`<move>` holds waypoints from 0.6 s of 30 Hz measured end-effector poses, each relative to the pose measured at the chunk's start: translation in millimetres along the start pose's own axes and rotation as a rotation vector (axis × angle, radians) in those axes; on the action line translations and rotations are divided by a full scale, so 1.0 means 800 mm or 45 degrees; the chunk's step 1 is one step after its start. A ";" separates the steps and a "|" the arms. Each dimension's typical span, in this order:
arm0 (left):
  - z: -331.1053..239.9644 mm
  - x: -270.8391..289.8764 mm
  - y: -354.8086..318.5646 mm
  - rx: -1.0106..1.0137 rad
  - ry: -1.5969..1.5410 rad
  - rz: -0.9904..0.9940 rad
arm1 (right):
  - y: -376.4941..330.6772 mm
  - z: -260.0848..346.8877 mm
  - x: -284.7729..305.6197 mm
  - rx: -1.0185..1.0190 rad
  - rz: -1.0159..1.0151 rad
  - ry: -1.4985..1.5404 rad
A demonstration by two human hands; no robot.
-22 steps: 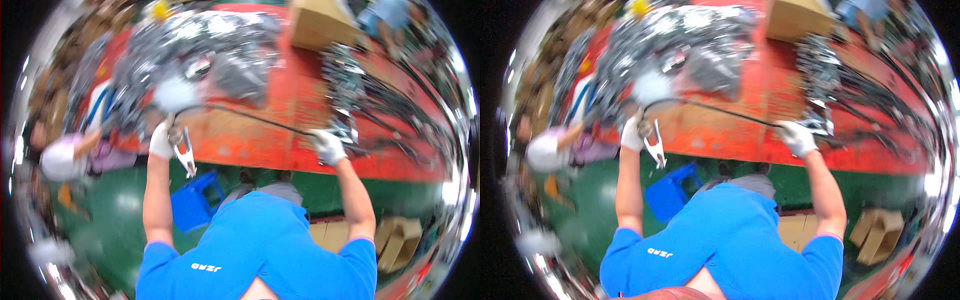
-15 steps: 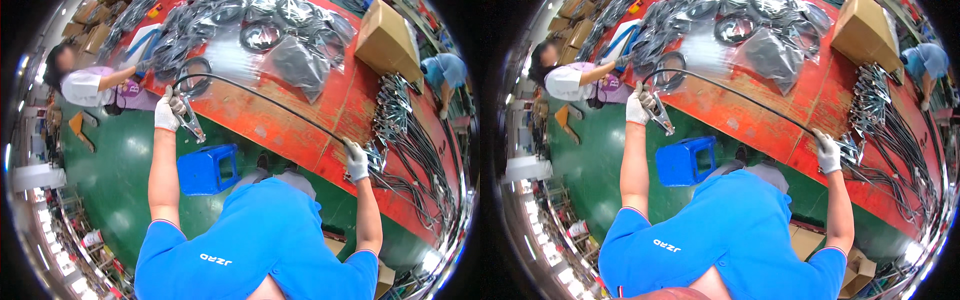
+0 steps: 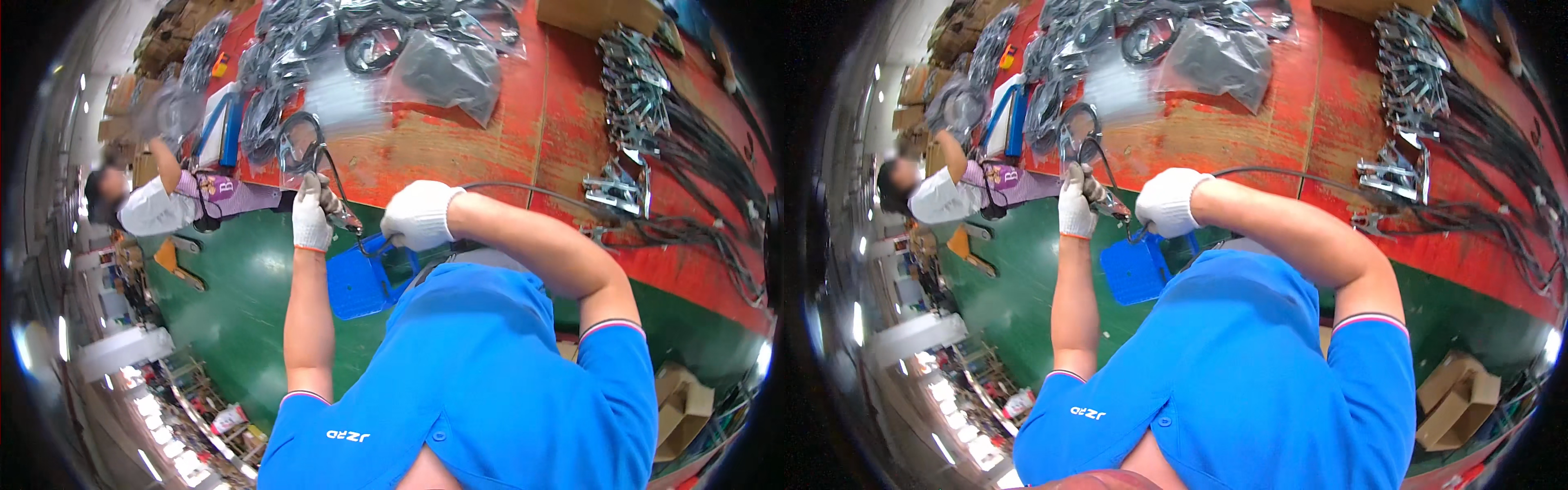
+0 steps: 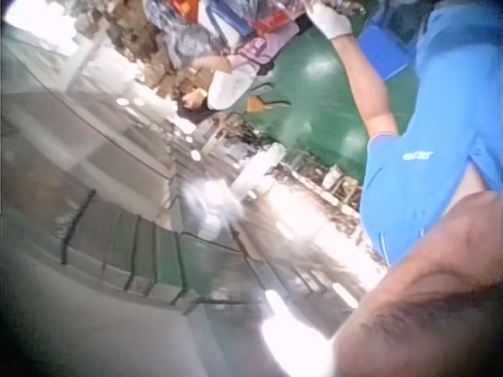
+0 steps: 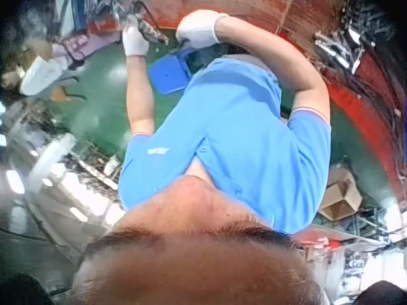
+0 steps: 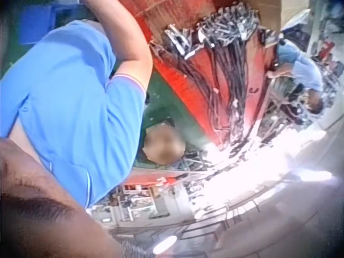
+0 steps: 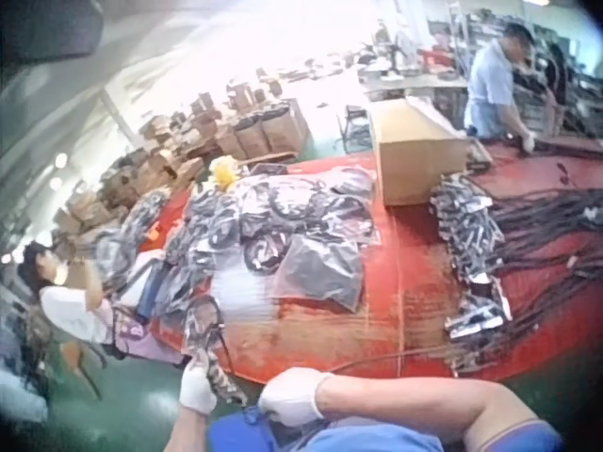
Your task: The person coils black cables and places them into clear plastic bags on a red table. The person repeatedly picks up a cable, coils it, and inserts it into a bag, then moves the bag to a pile. A coworker is visible in the background performing similar tasks.
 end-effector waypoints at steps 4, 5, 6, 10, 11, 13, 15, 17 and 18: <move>0.017 -0.051 -0.038 0.106 0.225 0.210 | -0.002 -0.022 0.020 0.053 -0.259 0.097; 0.024 -0.061 -0.042 0.112 0.336 0.264 | -0.001 -0.025 0.029 0.008 -0.220 0.061; 0.031 -0.068 -0.047 0.117 0.376 0.244 | -0.003 -0.029 0.038 -0.003 -0.332 0.092; 0.037 -0.102 -0.053 0.286 0.365 0.334 | -0.006 -0.060 0.049 -0.044 -0.514 0.012; 0.038 -0.105 -0.053 0.345 0.296 0.360 | -0.012 -0.065 0.055 -0.038 -0.502 0.058; 0.042 -0.103 -0.058 0.439 0.197 0.348 | -0.030 -0.078 0.067 -0.026 -0.475 0.150; 0.047 -0.103 -0.060 0.515 0.087 0.378 | -0.039 -0.086 0.072 -0.045 -0.460 0.191; 0.053 -0.115 -0.059 0.566 0.040 0.439 | -0.032 -0.092 0.079 -0.044 -0.534 0.095; 0.055 -0.124 -0.059 0.588 0.018 0.435 | -0.029 -0.097 0.081 -0.056 -0.494 0.081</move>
Point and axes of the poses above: each hand's wrist, its own y-axis towards the middle knuckle, its own x-axis out of the back of the hand, z = x × y, the point moved 7 cm from there along y, towards the middle knuckle, and after that the axes turned 4 degrees about -x, right-handed, at the moved point
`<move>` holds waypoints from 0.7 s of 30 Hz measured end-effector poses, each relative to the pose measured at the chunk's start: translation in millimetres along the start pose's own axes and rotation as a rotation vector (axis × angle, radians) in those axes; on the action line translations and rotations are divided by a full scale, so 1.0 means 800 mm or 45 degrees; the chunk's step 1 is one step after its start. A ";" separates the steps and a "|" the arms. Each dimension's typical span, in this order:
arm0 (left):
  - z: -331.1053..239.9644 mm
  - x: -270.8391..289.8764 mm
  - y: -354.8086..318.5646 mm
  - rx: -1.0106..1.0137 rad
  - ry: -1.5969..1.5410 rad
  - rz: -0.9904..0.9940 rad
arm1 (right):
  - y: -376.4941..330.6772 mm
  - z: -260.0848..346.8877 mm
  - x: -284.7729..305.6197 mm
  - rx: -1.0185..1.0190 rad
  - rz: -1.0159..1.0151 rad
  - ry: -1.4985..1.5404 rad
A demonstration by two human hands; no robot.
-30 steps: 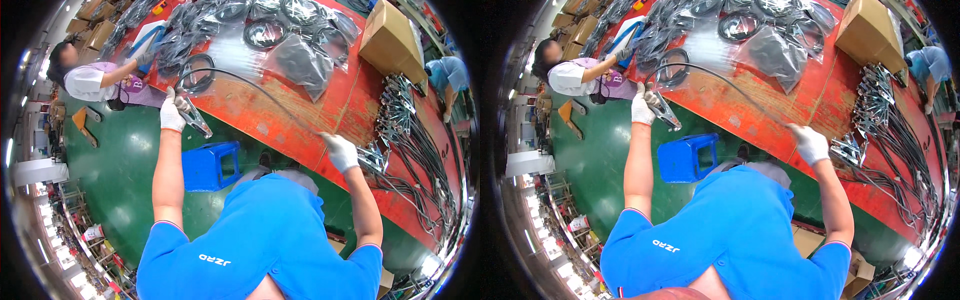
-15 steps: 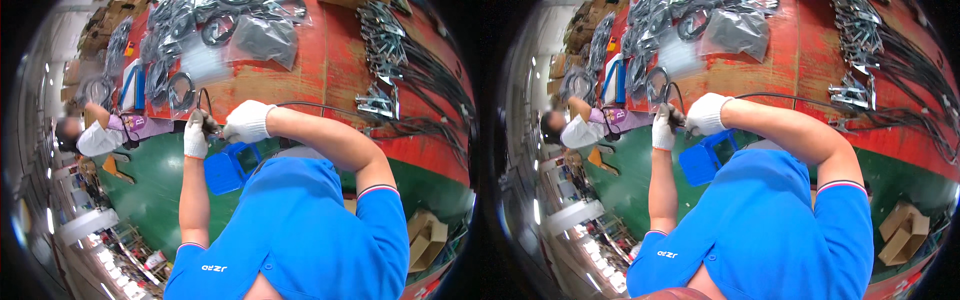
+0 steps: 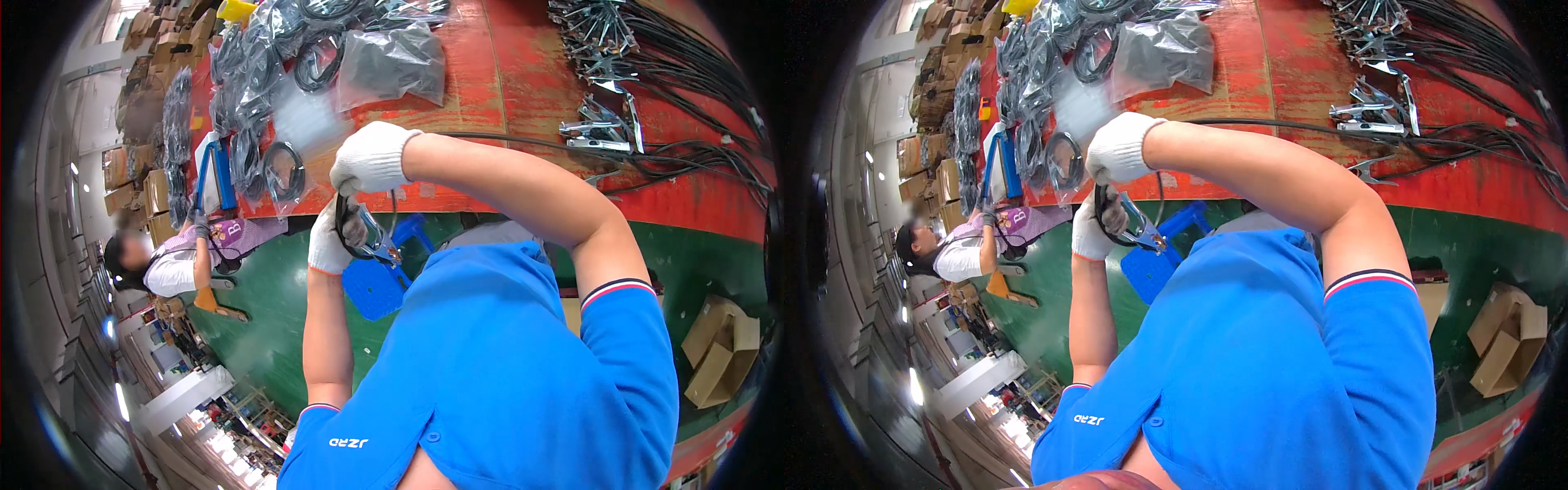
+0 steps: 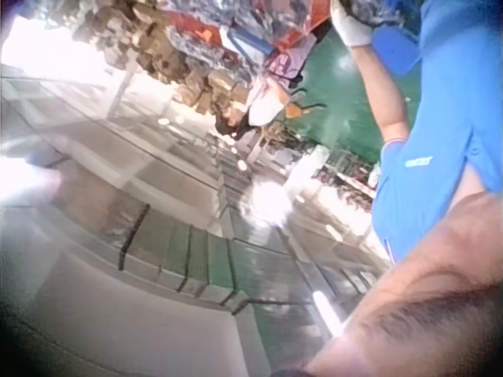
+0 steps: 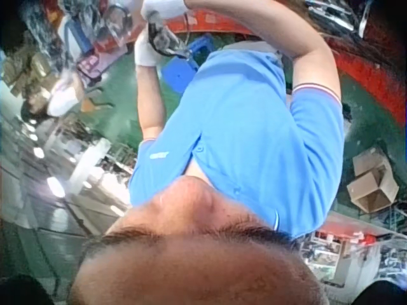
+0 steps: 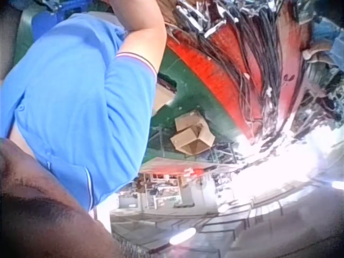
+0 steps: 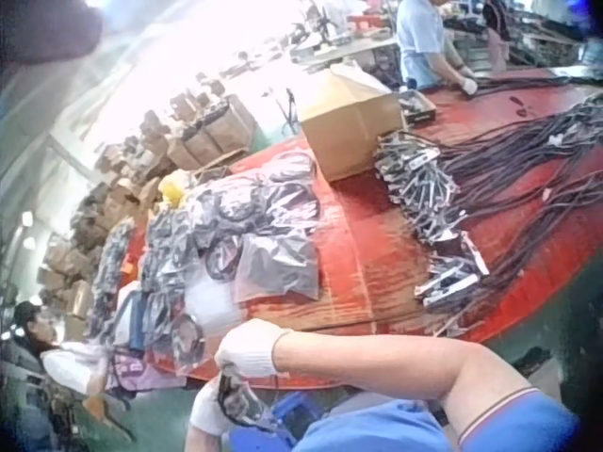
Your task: The person coils black cables and places them into clear plastic bags on a red table. The person repeatedly picks up a cable, coils it, and inserts it into a bag, then moves the bag to a pile. A coworker is visible in the background performing similar tasks.
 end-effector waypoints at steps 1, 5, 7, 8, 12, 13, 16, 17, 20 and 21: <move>0.002 -0.005 0.003 0.018 -0.026 0.000 | 0.001 -0.003 0.000 0.008 0.045 0.020; 0.004 -0.024 0.012 0.055 -0.140 0.152 | 0.005 -0.010 0.004 0.010 0.119 0.071; -0.001 -0.038 0.014 0.072 -0.198 0.223 | 0.007 -0.016 0.005 -0.009 0.125 0.071; -0.009 -0.050 0.013 0.053 -0.157 0.223 | 0.008 -0.023 0.005 -0.023 0.131 0.065; -0.019 -0.055 0.004 -0.017 0.098 0.151 | 0.017 -0.040 -0.008 0.011 0.164 0.099; -0.021 -0.047 0.001 -0.035 0.185 0.116 | 0.016 -0.045 -0.010 0.007 0.153 0.220; -0.049 -0.011 -0.011 -0.068 0.044 0.070 | -0.006 -0.069 -0.008 -0.068 0.069 0.533; -0.063 0.012 -0.013 -0.078 -0.032 0.093 | -0.020 -0.087 -0.007 -0.138 -0.047 0.466; -0.106 0.084 -0.032 -0.227 -0.345 -0.117 | -0.088 -0.149 -0.018 -0.373 -0.098 0.201; -0.119 0.116 -0.035 -0.265 -0.459 -0.116 | -0.126 -0.184 -0.033 -0.367 -0.214 0.060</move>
Point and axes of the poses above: each hand's wrist, its own y-axis towards the middle knuckle, its own x-axis out of the back of the hand, z = x × y, the point moved 7 cm from there along y, towards the middle knuckle, and after that the axes turned 4 degrees about -x, right-handed, at the moved point
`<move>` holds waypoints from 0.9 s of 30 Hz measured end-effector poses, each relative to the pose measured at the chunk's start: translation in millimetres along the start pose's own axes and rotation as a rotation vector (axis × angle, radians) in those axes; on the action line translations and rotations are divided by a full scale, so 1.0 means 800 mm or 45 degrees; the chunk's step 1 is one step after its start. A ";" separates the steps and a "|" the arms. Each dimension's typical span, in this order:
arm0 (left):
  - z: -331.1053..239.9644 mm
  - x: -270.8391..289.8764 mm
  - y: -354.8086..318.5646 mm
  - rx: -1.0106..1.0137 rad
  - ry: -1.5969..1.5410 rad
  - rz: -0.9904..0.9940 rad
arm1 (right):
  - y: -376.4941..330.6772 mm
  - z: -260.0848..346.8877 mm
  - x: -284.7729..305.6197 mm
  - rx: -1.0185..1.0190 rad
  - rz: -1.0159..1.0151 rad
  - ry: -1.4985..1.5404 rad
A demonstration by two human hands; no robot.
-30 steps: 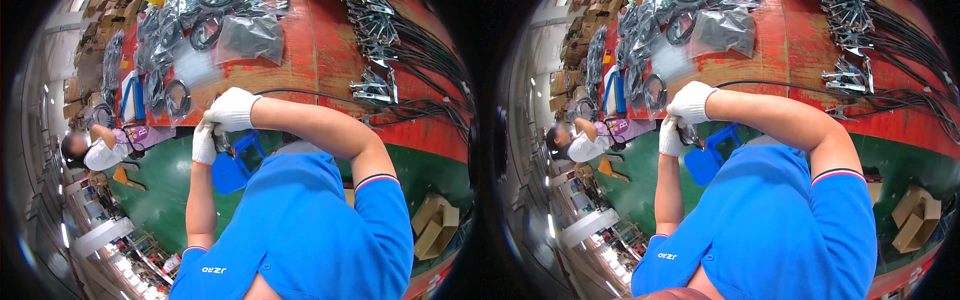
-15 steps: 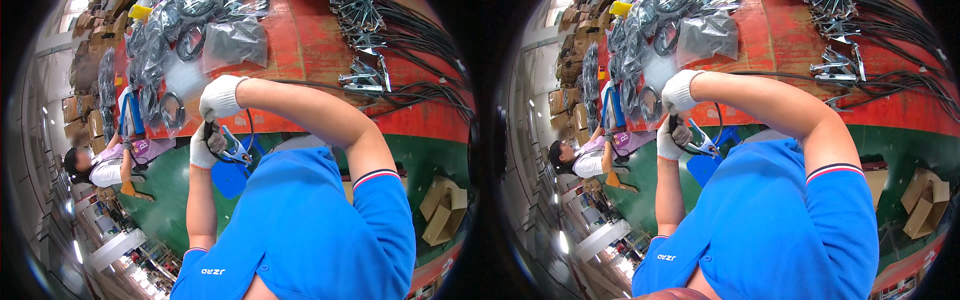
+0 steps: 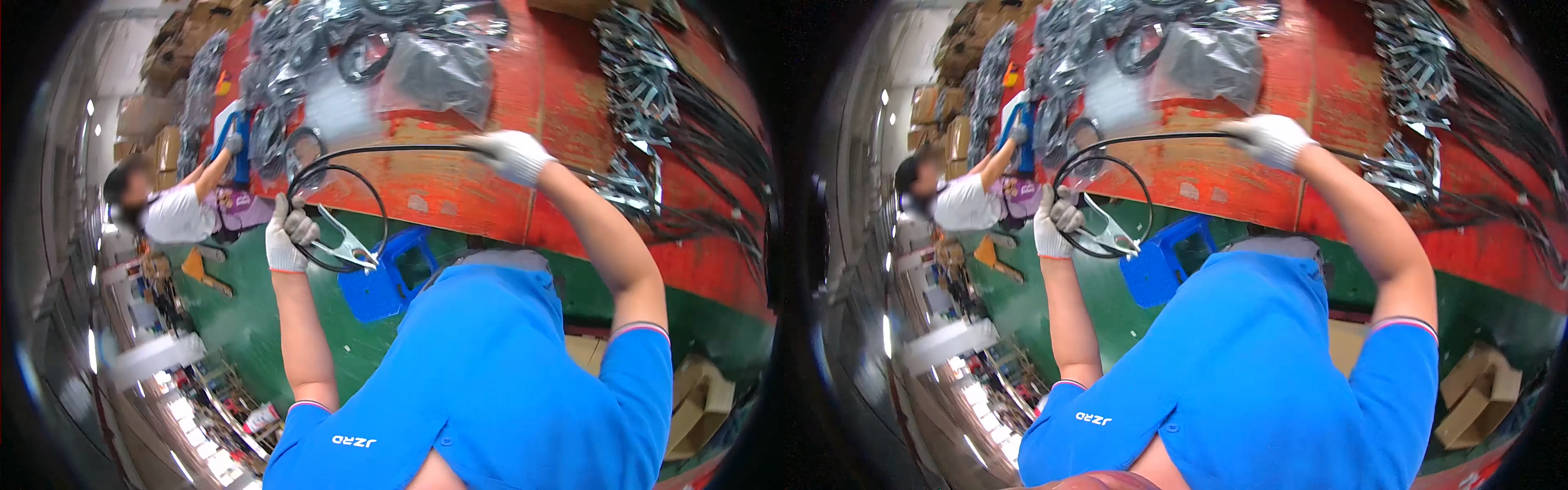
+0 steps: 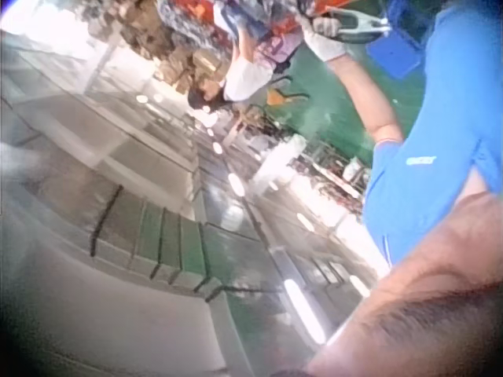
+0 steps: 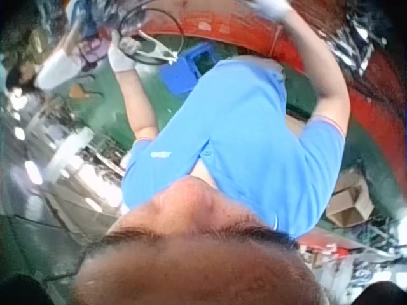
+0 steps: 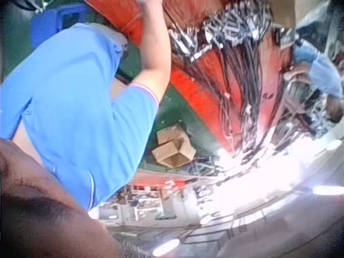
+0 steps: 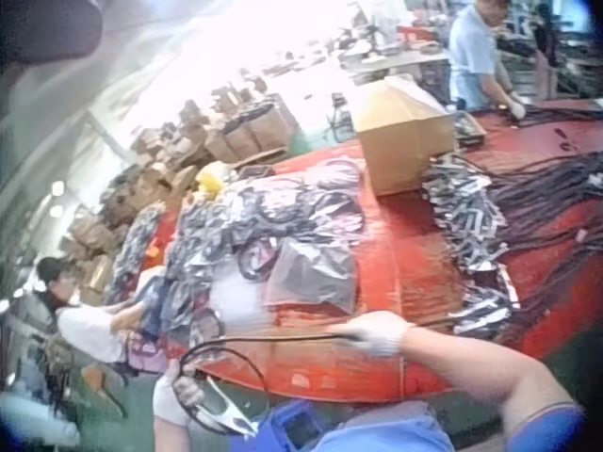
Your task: The person coils black cables and places them into clear plastic bags on a red table. The person repeatedly picks up a cable, coils it, and inserts it into a bag, then moves the bag to a pile. A coworker is visible in the background performing similar tasks.
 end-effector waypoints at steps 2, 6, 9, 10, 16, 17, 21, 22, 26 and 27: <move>-0.034 0.046 -0.005 -0.075 -0.271 -0.035 | -0.067 -0.062 0.010 -0.140 0.021 -0.258; -0.056 0.094 -0.010 -0.261 -0.071 -0.178 | -0.152 -0.074 0.015 -0.292 0.203 -0.437; -0.021 0.079 0.005 -0.278 0.139 -0.293 | -0.122 0.052 -0.004 -0.015 0.603 -0.369; -0.009 0.073 0.007 -0.276 0.219 -0.314 | -0.105 0.097 -0.012 0.103 0.678 -0.323; 0.067 -0.017 0.009 -0.126 0.678 -0.249 | -0.014 0.219 -0.023 0.440 0.575 0.070; 0.078 -0.022 0.008 -0.091 0.723 -0.170 | -0.003 0.225 -0.023 0.455 0.531 0.131; 0.123 -0.074 0.002 -0.041 0.963 -0.068 | 0.038 0.228 0.000 0.480 0.286 0.073; 0.135 -0.086 0.002 -0.077 1.012 -0.028 | 0.050 0.216 -0.016 0.470 0.197 0.211; 0.160 -0.091 -0.004 0.368 0.546 0.220 | 0.069 0.192 -0.011 0.313 0.171 0.008; 0.159 -0.111 -0.015 0.324 0.577 0.131 | 0.067 0.182 -0.009 0.342 0.114 -0.035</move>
Point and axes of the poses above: each hand's wrist, its own y-axis towards the middle knuckle, its own x-axis out of the back of the hand, z = x × y, the point moved 7 cm from there along y, towards the middle knuckle, and after that the axes turned 4 degrees about -x, right-handed, at the moved point
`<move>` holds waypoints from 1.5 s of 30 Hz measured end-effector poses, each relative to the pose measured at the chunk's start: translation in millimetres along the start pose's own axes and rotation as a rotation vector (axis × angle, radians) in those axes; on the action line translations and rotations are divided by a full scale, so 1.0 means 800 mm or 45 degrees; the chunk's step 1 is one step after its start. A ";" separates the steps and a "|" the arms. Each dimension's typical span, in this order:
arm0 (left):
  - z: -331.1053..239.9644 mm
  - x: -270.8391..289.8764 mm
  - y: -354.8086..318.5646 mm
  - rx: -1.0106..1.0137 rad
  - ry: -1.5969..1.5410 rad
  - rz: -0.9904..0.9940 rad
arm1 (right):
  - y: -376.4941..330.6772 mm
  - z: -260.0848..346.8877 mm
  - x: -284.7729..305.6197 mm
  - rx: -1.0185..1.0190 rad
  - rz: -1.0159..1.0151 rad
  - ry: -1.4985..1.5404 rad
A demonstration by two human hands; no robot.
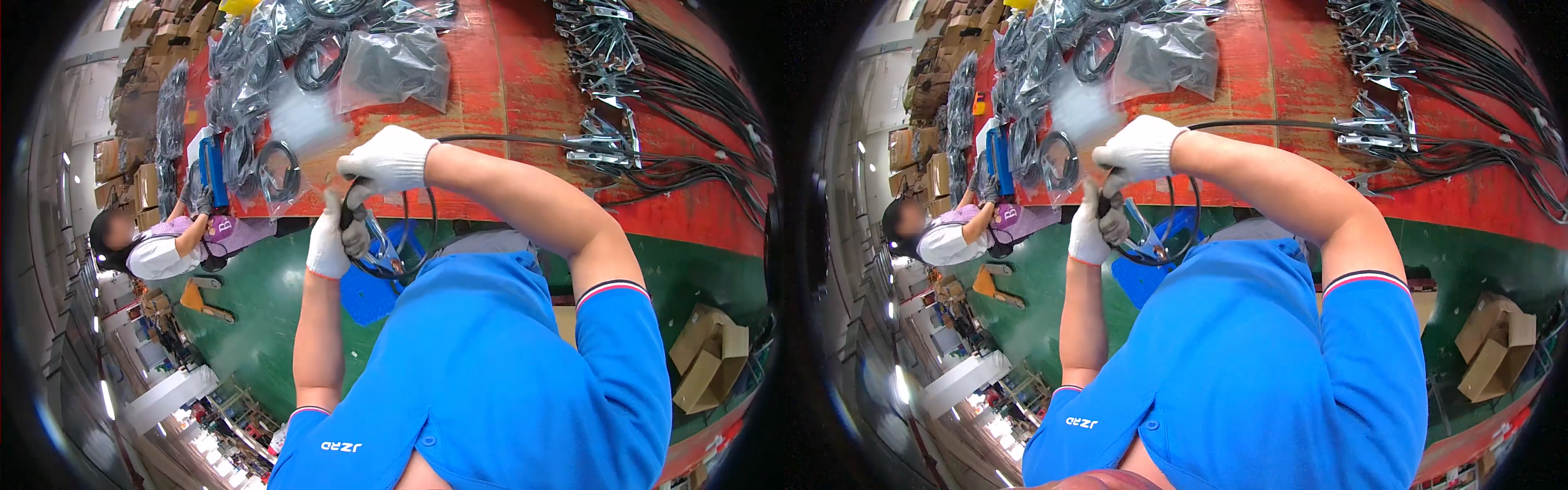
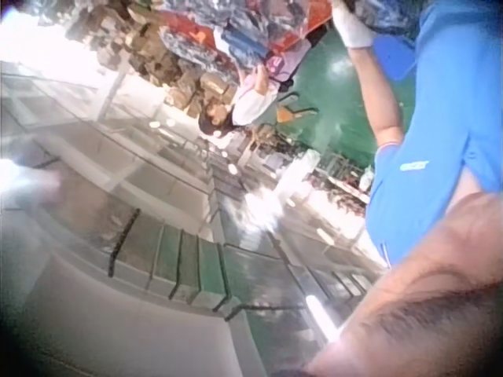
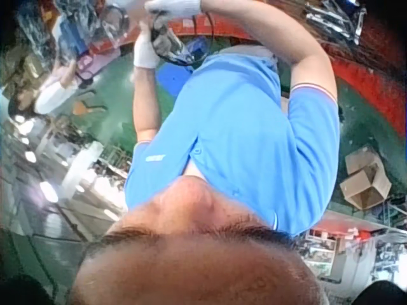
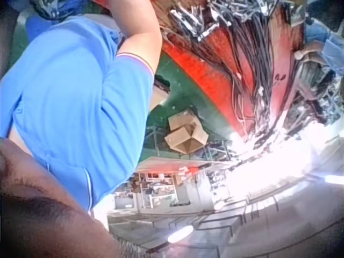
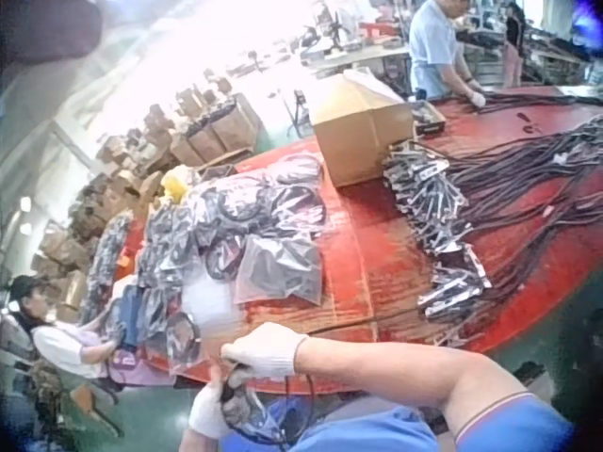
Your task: The person coils black cables and places them into clear plastic bags on a red table. The person repeatedly picks up a cable, coils it, and inserts it into a bag, then moves the bag to a pile. A coworker is visible in the background performing similar tasks.
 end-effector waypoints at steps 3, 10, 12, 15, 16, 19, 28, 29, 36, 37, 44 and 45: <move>-0.012 0.035 -0.017 0.085 -0.061 0.109 | -0.030 -0.052 -0.001 -0.025 -0.017 -0.063; -0.085 0.166 -0.051 -0.267 -0.672 0.147 | -0.311 -0.269 0.031 -0.724 -0.082 -0.397; -0.085 0.185 -0.048 -0.296 -0.687 0.016 | -0.361 -0.251 0.040 -0.721 -0.132 -0.405; -0.069 0.192 -0.029 -0.340 -0.737 -0.107 | -0.288 -0.133 0.023 -0.672 0.225 -0.425; -0.061 0.198 -0.019 -0.354 -0.694 -0.181 | -0.252 -0.082 0.014 -0.511 0.310 -0.452; -0.049 0.179 0.009 -0.380 -0.424 -0.393 | -0.178 0.022 -0.018 -0.230 0.483 -0.374; -0.020 0.031 0.019 -0.235 0.329 -0.340 | -0.082 0.076 -0.016 0.103 0.254 -0.162; -0.018 0.016 0.016 -0.231 0.422 -0.293 | -0.072 0.075 -0.015 0.110 0.254 -0.185; 0.023 -0.004 0.006 0.203 0.418 0.089 | -0.055 0.015 -0.002 -0.107 -0.127 -0.070; 0.021 -0.009 0.001 0.196 0.343 -0.031 | -0.068 -0.013 -0.007 -0.139 -0.095 -0.023; -0.009 0.118 -0.041 -0.131 -0.103 0.021 | -0.247 -0.248 -0.007 -0.678 -0.034 -0.299; -0.017 0.141 -0.044 -0.167 -0.203 -0.009 | -0.283 -0.276 -0.002 -0.632 -0.083 -0.417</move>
Point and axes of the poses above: each hand's wrist, its own y-axis towards the middle knuckle, its own x-axis out of the back of the hand, z = x × y, the point moved 7 cm from there along y, towards the middle knuckle, and after that the axes turned 4 degrees about -x, right-handed, at the moved point
